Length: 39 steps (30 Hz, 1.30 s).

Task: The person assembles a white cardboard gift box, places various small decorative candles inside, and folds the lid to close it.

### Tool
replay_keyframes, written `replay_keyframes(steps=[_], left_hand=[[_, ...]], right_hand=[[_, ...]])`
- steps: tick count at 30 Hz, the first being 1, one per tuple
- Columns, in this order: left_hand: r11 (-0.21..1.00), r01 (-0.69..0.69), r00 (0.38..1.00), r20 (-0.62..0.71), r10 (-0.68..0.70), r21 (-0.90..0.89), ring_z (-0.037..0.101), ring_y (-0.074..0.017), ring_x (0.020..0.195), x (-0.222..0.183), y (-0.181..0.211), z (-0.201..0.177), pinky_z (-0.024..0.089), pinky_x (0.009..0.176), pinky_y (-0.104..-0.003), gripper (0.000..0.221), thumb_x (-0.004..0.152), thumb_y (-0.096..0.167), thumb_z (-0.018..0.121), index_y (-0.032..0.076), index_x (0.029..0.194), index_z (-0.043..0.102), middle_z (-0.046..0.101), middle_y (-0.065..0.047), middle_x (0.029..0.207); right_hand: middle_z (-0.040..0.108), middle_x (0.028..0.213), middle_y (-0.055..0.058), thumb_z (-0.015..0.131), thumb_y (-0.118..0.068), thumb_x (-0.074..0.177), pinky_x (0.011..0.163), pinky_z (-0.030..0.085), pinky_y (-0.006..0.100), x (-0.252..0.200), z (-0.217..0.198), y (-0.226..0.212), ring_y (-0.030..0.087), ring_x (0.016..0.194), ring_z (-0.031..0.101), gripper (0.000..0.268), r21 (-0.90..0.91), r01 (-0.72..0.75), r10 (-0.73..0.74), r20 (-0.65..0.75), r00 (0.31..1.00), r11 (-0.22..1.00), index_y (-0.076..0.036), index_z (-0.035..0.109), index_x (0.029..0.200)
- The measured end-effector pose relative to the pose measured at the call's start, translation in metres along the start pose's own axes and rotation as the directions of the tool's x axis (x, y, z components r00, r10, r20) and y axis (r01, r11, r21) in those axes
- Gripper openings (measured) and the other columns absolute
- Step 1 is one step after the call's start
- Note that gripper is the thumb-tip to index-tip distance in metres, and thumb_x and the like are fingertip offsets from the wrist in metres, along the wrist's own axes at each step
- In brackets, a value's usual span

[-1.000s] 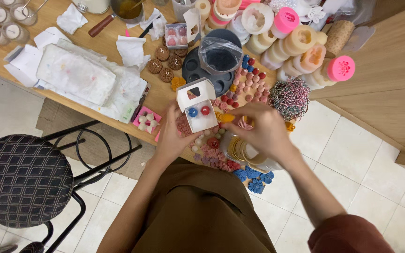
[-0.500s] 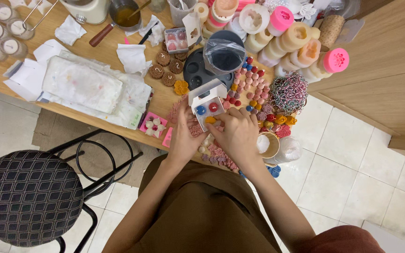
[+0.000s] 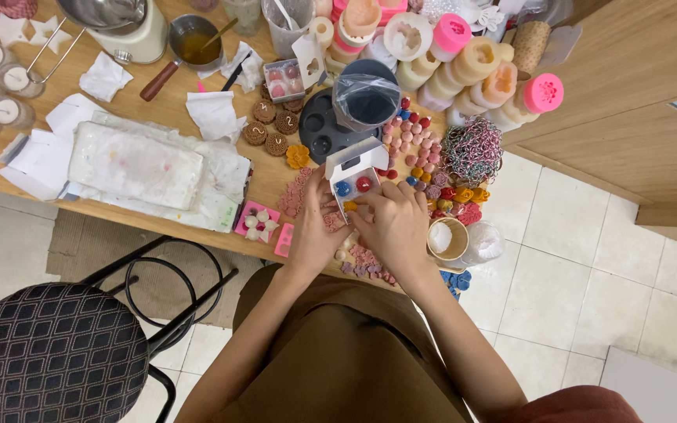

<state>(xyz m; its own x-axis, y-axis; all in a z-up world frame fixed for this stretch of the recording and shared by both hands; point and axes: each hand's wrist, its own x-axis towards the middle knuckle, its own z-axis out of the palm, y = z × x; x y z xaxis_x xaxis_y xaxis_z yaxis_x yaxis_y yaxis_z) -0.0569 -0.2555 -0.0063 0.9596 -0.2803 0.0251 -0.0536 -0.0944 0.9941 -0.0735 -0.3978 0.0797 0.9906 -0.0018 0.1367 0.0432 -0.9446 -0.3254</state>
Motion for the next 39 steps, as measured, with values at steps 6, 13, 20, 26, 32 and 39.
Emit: replay_keyframes(steps=[6,13,20,26,32,39], left_hand=[[0.999,-0.023,0.999,0.021,0.024,-0.034,0.064,-0.0301,0.126,0.002,-0.001,-0.001,0.056,0.104,-0.039,0.108,0.076,-0.003,0.083,0.005,0.159,0.014,0.054,-0.024,0.145],[0.996,-0.012,0.998,-0.067,0.006,-0.09,0.064,-0.0282,0.125,0.005,0.0,-0.01,0.056,0.104,-0.039,0.105,0.079,0.005,0.087,0.004,0.156,0.016,0.054,-0.022,0.144],[0.995,0.025,0.945,-0.327,0.009,0.098,0.064,-0.0265,0.121,0.007,0.005,-0.068,0.054,0.102,-0.039,0.108,0.076,0.017,0.094,0.001,0.155,0.023,0.061,-0.022,0.135],[0.963,0.022,0.868,-0.482,0.115,0.269,0.051,-0.0335,0.146,-0.014,-0.013,-0.18,0.042,0.125,-0.049,0.112,0.087,0.011,0.096,-0.002,0.162,0.014,0.051,-0.026,0.153],[0.828,0.153,0.845,-0.506,0.173,0.539,0.048,-0.0306,0.143,-0.045,-0.052,-0.259,0.035,0.122,-0.049,0.103,0.091,0.012,0.095,-0.001,0.16,0.02,0.04,-0.024,0.158],[0.844,0.227,0.836,-0.542,0.088,0.487,0.048,-0.0326,0.143,-0.046,-0.05,-0.255,0.04,0.114,-0.049,0.106,0.087,0.016,0.097,-0.003,0.157,0.02,0.043,-0.025,0.152]], right_hand=[[0.069,0.088,0.004,0.086,-0.026,0.071,0.08,0.043,0.042,0.006,-0.012,0.004,0.027,0.089,0.063,0.021,-0.02,0.11,-0.109,0.02,0.994,0.994,-0.014,0.082,0.088],[0.069,0.083,0.006,0.085,-0.029,0.075,0.077,0.044,0.042,0.009,-0.041,-0.006,0.027,0.087,0.065,0.025,0.042,0.019,-0.019,0.005,1.0,0.999,-0.012,0.082,0.094],[0.071,0.09,0.006,0.08,-0.023,0.086,0.07,0.051,0.038,-0.008,-0.113,0.039,0.022,0.079,0.065,0.019,0.197,-0.122,0.114,0.051,0.992,0.973,-0.012,0.08,0.101],[0.072,0.086,-0.002,0.085,-0.021,0.074,0.078,0.046,0.039,-0.034,-0.116,0.094,0.019,0.083,0.063,0.02,-0.14,-0.03,0.054,0.174,0.983,0.99,-0.021,0.082,0.093],[0.064,0.092,-0.003,0.083,-0.019,0.065,0.078,0.044,0.037,-0.053,-0.068,0.098,0.017,0.09,0.061,0.03,-0.27,0.127,-0.1,0.111,0.989,0.955,-0.022,0.081,0.095],[0.062,0.09,-0.004,0.081,-0.016,0.067,0.079,0.044,0.035,-0.052,-0.05,0.111,0.016,0.087,0.059,0.017,-0.278,0.265,-0.251,0.088,0.964,0.923,-0.017,0.076,0.083]])
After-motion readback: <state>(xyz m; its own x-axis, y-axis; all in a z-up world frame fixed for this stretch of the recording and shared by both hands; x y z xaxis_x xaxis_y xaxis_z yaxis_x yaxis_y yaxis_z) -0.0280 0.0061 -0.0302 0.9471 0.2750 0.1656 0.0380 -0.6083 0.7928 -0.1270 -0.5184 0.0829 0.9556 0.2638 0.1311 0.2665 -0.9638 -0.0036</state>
